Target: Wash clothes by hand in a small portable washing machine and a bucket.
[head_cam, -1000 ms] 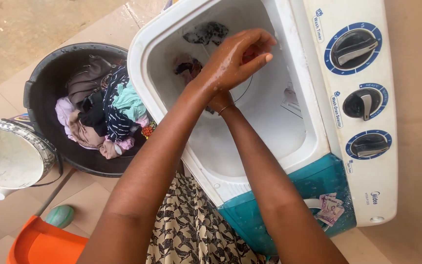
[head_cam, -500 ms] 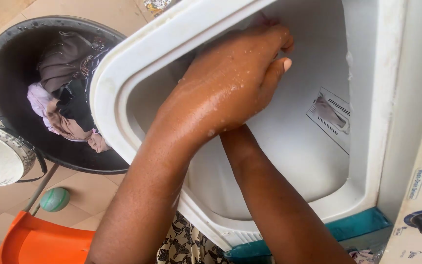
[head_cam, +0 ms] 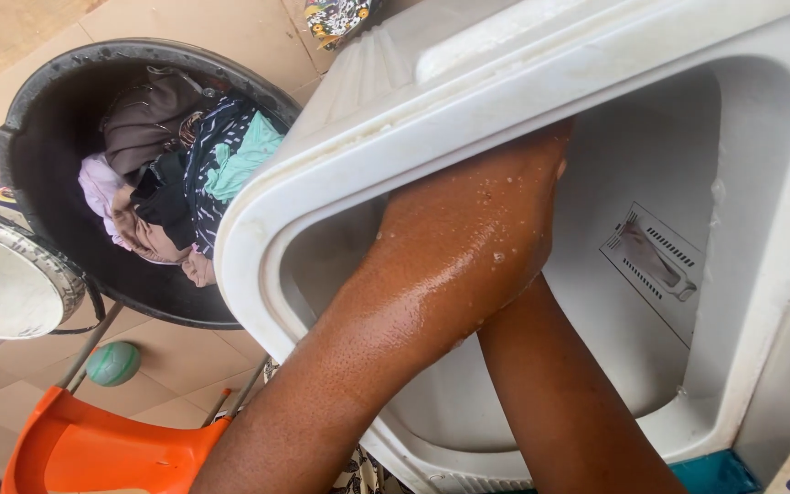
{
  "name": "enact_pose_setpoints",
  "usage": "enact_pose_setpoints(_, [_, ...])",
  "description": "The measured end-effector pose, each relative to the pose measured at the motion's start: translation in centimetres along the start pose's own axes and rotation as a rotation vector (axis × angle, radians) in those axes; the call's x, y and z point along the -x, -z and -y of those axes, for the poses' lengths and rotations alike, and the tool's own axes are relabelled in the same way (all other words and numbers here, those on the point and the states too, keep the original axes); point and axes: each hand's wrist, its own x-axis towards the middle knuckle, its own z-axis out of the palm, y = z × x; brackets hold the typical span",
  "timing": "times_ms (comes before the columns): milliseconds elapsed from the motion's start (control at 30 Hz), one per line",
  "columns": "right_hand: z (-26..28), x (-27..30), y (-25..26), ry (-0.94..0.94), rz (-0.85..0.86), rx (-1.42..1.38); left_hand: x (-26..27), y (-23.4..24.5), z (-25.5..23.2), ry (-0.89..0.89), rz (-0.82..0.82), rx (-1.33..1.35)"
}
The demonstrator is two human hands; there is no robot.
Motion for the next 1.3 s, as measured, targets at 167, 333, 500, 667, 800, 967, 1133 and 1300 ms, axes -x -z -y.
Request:
enact_pose_setpoints(167, [-3.1, 2.7, 2.1, -0.065, 0.018, -0.029, -0.5, 0.1, -1.3, 0.024, 0.034, -0.019])
enact_pose_setpoints(333, [-4.9, 4.3, 3.3, -0.130, 0.047, -0.079, -0.4, 0.2, -2.2, 0.063, 0.080, -0.050])
enact_pose_setpoints(500, [-5.4, 4.9, 2.3, -0.171, 0.110, -0.142, -0.2, -0.3, -1.8, 0.021, 0.016, -0.090])
enact_pose_setpoints(667, [-5.4, 6.4, 2.5, -0.215, 0.165, -0.195, -0.4, -0.5, -1.5, 0.012, 0.013, -0.139])
enact_pose_setpoints(800, [-6.2, 8.3, 3.9, -0.260, 0.197, -0.221, -0.4, -0.7, -1.5, 0.019, 0.024, -0.155])
enact_pose_setpoints(967, [-4.6, 0.4, 6.0, -0.299, 0.231, -0.274, -0.8, -1.3, -1.2, -0.032, -0.010, -0.177])
enact_pose_setpoints(1133, [-3.6, -1.3, 1.5, -0.339, 0.333, -0.358, -0.7, -1.8, -0.8, -0.028, 0.034, -0.220])
enact_pose_setpoints(1300, [-4.3, -0.2, 1.5, -0.392, 0.378, -0.401, -1.3, -2.5, -0.3, -0.074, 0.010, -0.279])
